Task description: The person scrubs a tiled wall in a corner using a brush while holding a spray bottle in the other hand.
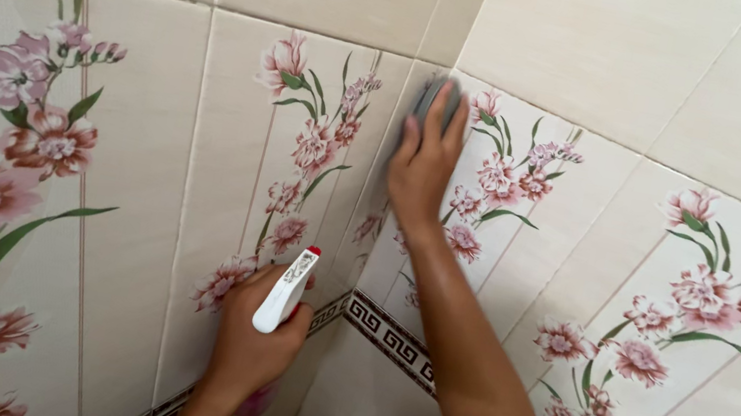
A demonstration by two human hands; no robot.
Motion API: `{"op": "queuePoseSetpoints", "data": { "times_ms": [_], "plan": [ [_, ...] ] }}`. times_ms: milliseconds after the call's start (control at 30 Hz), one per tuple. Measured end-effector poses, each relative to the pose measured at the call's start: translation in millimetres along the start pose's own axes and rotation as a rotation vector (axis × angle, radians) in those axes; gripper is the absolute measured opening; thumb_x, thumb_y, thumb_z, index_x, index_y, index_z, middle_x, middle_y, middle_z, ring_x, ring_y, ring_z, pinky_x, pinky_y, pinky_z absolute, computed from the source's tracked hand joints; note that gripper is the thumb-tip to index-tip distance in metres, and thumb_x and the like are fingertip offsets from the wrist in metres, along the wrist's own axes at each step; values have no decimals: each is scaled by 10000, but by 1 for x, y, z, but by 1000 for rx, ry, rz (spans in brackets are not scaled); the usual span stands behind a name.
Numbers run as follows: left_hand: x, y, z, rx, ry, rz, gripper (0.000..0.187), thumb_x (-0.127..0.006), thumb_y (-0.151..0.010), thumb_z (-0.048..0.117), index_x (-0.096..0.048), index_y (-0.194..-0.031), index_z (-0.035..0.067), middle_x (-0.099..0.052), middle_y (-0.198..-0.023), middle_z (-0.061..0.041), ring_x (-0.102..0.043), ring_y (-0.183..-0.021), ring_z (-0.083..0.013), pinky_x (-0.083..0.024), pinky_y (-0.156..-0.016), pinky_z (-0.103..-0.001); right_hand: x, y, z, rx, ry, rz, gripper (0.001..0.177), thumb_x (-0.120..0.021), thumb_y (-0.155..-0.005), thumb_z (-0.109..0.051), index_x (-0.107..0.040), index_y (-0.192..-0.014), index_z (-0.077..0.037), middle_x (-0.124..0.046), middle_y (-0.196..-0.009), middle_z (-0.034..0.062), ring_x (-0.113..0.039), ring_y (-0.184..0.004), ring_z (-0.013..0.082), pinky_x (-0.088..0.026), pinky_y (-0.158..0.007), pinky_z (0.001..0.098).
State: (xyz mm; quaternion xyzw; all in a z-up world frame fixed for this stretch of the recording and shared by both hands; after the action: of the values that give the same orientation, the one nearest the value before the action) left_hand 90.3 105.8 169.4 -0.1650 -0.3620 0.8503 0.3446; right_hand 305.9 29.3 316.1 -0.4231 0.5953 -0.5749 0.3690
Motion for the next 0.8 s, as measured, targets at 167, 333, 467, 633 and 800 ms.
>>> {"op": "queuePoseSetpoints", "data": {
  "times_ms": [167, 333, 467, 633, 800],
  "plan": [
    [-5, -2, 0, 0, -25, 14, 272, -643, -736, -2, -718, -998, 4, -724, -823, -94, -683, -691, -163, -542, -657, -300, -2, -26, 11, 84, 306, 18, 564, -629, -1000, -65, -483, -1538, -146, -362, -1587, 290, -382, -1410, 496, -350, -1194, 567],
    [-7, -8, 2, -100, -60, 25, 281, -647, -736, -4, -713, -1009, -7, -742, -873, -100, -708, -751, -157, -552, -706, -291, 7, 18, 31, 269, 496, -18, 572, -622, -897, 45, -593, -1443, -126, -400, -1576, 242, -417, -1433, 459, -401, -1178, 547],
    [-10, -6, -1, -142, -67, 26, 291, -643, -741, -7, -707, -1024, -11, -746, -897, -105, -714, -774, -160, -553, -726, -296, 14, 73, 39, 281, 400, -100, 502, -625, -933, 57, -617, -1405, -114, -418, -1561, 240, -436, -1425, 442, -424, -1154, 536],
    [-10, -3, 0, -49, -89, 15, 273, -646, -741, -9, -713, -1005, -9, -741, -855, -106, -692, -708, -171, -547, -691, -302, 21, 148, 33, 224, 370, -229, 563, -623, -860, 41, -615, -1403, -105, -427, -1534, 258, -452, -1393, 458, -437, -1117, 541],
    [-12, 3, 10, -20, -13, 13, 279, -651, -738, -5, -717, -1009, -1, -737, -834, -95, -664, -671, -157, -536, -628, -293, 18, 211, 13, -84, -38, -239, 565, -648, -943, -61, -486, -1484, -84, -382, -1520, 312, -445, -1364, 493, -419, -1110, 517]
  ]
}}
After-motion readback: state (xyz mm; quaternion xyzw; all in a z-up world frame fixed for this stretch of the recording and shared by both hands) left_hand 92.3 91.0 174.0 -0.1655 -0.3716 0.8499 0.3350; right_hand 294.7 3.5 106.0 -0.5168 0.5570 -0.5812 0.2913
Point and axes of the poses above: each hand's wrist, its own y-axis away from the middle knuckle, its own x-axis out of the back of the hand, z = x × y, the point moved 3 cm from there along -y, towards the middle knuckle
